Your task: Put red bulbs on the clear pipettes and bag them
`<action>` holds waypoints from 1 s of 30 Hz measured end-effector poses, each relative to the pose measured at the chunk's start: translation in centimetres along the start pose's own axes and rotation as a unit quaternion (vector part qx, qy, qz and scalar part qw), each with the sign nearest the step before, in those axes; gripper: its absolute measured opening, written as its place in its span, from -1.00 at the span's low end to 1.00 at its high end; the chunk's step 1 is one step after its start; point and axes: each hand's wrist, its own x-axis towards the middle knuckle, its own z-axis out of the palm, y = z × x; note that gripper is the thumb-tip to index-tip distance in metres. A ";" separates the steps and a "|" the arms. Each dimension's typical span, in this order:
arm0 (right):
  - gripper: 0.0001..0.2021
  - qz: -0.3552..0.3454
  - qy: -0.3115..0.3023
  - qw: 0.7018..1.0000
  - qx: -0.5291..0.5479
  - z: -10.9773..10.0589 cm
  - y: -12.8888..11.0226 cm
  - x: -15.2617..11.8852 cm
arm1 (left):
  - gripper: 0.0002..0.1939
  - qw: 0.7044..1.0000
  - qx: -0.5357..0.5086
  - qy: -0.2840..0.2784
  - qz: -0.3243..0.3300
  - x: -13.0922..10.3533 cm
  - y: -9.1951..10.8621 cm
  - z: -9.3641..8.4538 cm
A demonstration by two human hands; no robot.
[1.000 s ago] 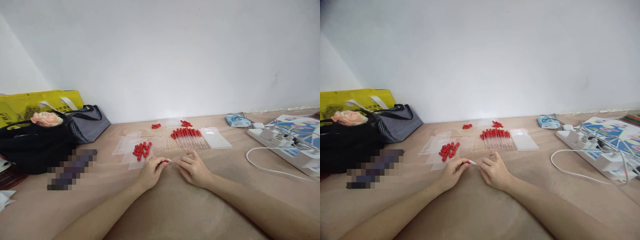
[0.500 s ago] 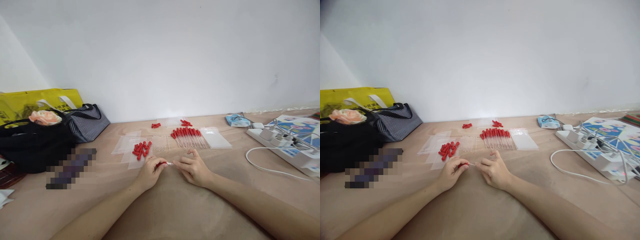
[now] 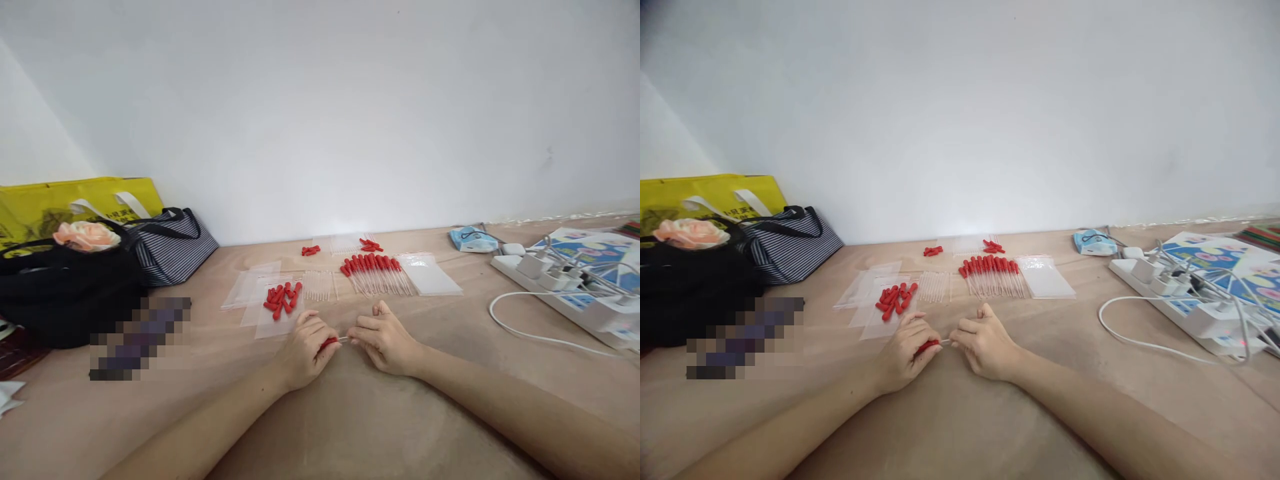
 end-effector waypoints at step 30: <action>-0.77 0.494 0.036 0.865 -0.074 -1.1 9.2 1.7 | -0.81 0.997 -0.022 0.014 -0.073 -0.3 -1.9 -0.6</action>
